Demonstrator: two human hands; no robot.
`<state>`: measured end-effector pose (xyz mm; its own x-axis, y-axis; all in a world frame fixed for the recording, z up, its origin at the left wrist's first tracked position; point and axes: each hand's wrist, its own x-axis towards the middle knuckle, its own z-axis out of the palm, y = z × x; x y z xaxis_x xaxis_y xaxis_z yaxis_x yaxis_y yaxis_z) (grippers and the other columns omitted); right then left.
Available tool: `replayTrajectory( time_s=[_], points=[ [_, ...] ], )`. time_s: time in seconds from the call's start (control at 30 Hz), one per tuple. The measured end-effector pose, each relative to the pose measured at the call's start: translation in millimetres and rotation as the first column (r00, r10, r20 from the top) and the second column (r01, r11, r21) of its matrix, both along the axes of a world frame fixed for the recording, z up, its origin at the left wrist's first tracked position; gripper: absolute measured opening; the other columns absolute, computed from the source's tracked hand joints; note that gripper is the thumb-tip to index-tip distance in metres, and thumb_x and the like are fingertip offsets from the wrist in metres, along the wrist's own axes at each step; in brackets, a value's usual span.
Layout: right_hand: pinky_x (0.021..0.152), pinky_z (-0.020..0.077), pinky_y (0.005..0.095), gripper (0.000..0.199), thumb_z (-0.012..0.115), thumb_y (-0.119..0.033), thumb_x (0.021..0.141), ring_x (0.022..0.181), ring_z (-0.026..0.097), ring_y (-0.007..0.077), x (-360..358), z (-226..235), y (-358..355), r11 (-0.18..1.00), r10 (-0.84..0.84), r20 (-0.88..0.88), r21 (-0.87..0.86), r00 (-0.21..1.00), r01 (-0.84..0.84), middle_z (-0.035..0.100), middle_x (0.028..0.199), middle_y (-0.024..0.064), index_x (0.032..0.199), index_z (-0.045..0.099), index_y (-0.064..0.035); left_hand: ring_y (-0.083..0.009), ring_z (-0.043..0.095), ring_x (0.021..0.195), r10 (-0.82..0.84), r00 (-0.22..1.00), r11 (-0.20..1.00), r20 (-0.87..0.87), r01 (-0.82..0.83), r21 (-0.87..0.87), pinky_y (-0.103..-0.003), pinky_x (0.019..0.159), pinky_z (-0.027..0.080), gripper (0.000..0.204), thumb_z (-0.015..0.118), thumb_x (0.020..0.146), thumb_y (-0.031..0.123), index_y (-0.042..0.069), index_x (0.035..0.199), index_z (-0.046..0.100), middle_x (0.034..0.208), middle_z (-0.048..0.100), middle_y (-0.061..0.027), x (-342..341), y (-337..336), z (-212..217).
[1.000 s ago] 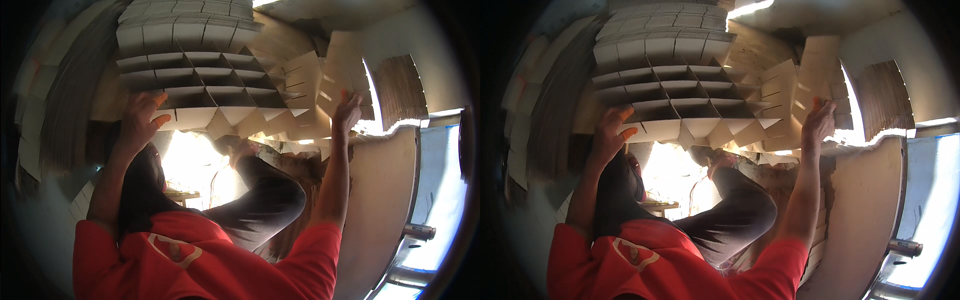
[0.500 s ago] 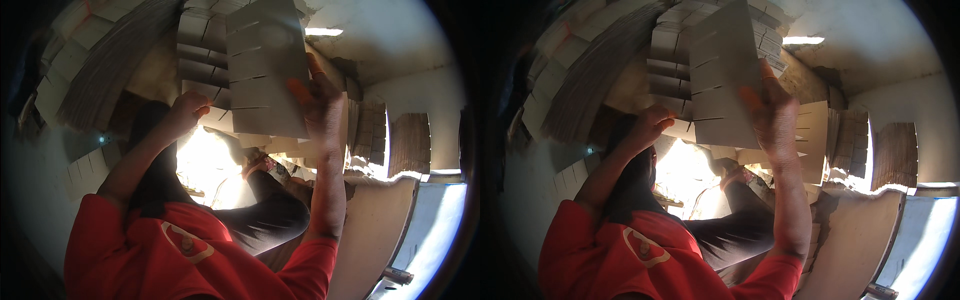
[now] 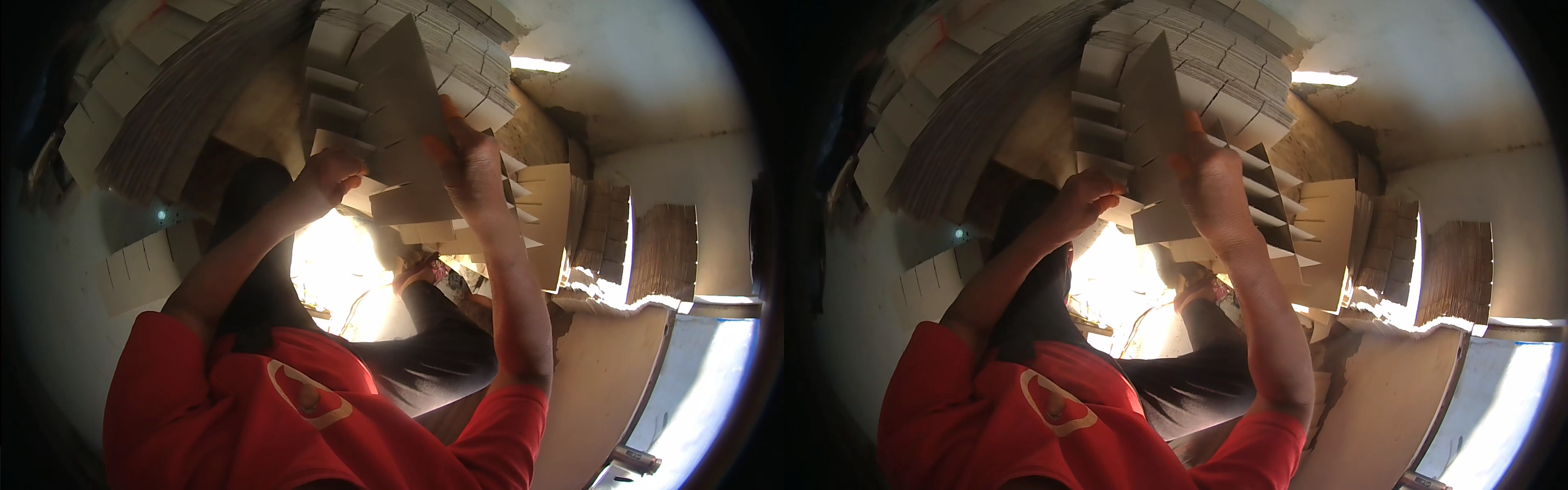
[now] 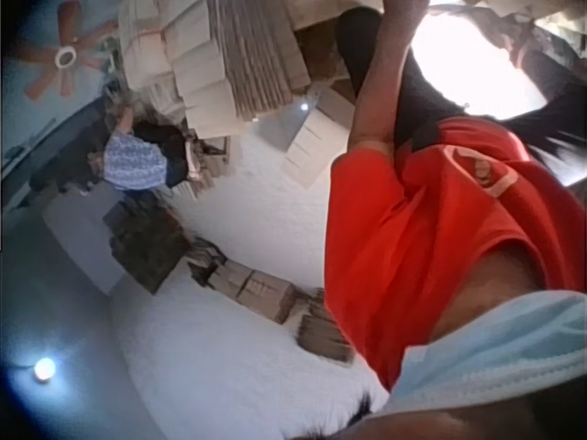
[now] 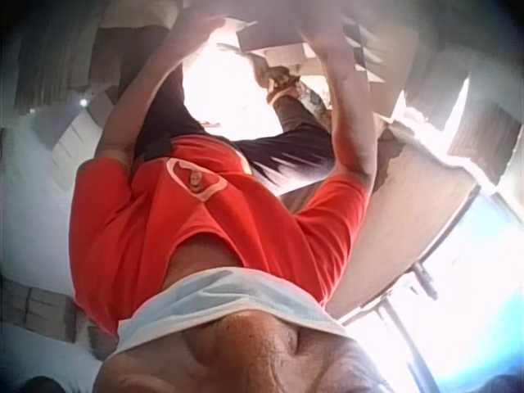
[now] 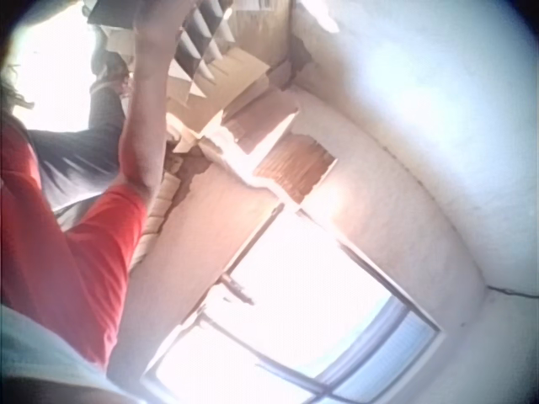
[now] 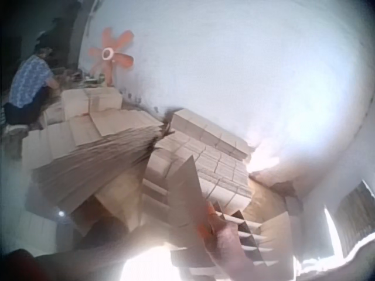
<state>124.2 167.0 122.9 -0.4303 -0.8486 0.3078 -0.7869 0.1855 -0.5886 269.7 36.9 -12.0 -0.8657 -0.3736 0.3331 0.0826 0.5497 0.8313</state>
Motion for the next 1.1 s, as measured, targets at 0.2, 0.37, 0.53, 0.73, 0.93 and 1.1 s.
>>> replayTrajectory(
  time_s=[0.2, 0.37, 0.53, 0.73, 0.93, 1.1],
  points=[
    [0.064, 0.0500, 0.0303, 0.074, 0.065, -0.003, 0.077, 0.072, 0.065, 0.0246, 4.1, -28.6, -12.6, 0.953, 0.167, -0.034, 0.262, 0.985, -0.153, 0.063, 0.076, 0.0189, 0.139, 0.025, 0.0023, -0.0267, 0.059, 0.074, 0.007, 0.999, 0.999, -0.038, -0.009, -0.052, -0.034, 0.062, 0.048, 0.017, 0.065, 0.074, -0.004, 0.001, 0.090, 0.065, 0.081, 0.059, -0.0131, -6.6, 0.1, -1.2],
    [0.064, 0.0496, 0.0352, 0.074, 0.063, 0.000, 0.077, 0.077, 0.063, 0.0380, 6.5, -16.4, -17.2, 0.915, 0.133, 0.105, 0.369, 0.986, -0.163, 0.062, 0.079, 0.0226, 0.137, 0.021, 0.0040, -0.0268, 0.060, 0.074, 0.034, 0.998, 0.996, -0.046, -0.038, -0.085, -0.035, 0.063, 0.049, 0.019, 0.064, 0.073, -0.005, 0.001, 0.091, 0.064, 0.081, 0.060, -0.0135, -6.2, -4.1, -7.8],
    [0.064, 0.0475, 0.0399, 0.075, 0.064, 0.003, 0.076, 0.081, 0.061, 0.0420, 4.8, -21.7, -12.6, 0.902, 0.191, -0.002, 0.396, 0.982, -0.175, 0.061, 0.084, 0.0271, 0.137, 0.020, 0.0050, -0.0268, 0.060, 0.075, 0.002, 1.000, 0.998, -0.031, -0.004, -0.066, -0.034, 0.064, 0.049, 0.018, 0.064, 0.074, -0.004, 0.001, 0.091, 0.064, 0.082, 0.060, -0.0133, -9.5, -3.6, -5.9],
    [0.060, 0.0477, 0.0427, 0.067, 0.061, 0.003, 0.073, 0.073, 0.061, 0.0386, 16.3, -21.8, -9.0, 0.942, 0.170, -0.035, 0.301, 0.985, -0.152, 0.061, 0.077, 0.0243, 0.131, 0.028, 0.0108, -0.0257, 0.061, 0.076, 0.021, 1.000, 1.000, 0.023, -0.021, -0.012, -0.034, 0.064, 0.049, 0.019, 0.064, 0.074, -0.004, 0.001, 0.092, 0.064, 0.083, 0.060, -0.0129, -5.8, -1.3, 1.7],
    [0.061, 0.0504, 0.0415, 0.071, 0.064, 0.000, 0.072, 0.071, 0.062, 0.0352, 8.8, -53.7, -8.5, 0.916, 0.288, -0.242, 0.351, 0.926, -0.193, 0.062, 0.072, 0.0197, 0.132, 0.029, 0.0138, -0.0246, 0.059, 0.074, -0.011, 1.000, 1.000, 0.022, 0.010, 0.025, -0.034, 0.063, 0.048, 0.016, 0.064, 0.075, -0.003, 0.001, 0.090, 0.065, 0.082, 0.060, -0.0122, -5.5, 0.4, 5.0],
    [0.062, 0.0519, 0.0393, 0.071, 0.074, -0.024, 0.071, 0.073, 0.064, 0.0332, 11.6, -52.5, -18.4, 0.870, 0.270, -0.297, 0.483, 0.916, -0.100, 0.063, 0.078, 0.0170, 0.128, 0.041, 0.0031, -0.0234, 0.057, 0.080, -0.010, 1.000, 0.988, 0.003, 0.011, -0.155, -0.035, 0.070, 0.047, 0.017, 0.067, 0.072, -0.002, 0.002, 0.088, 0.066, 0.082, 0.060, -0.0108, -7.0, -4.2, 7.1]
  ],
)
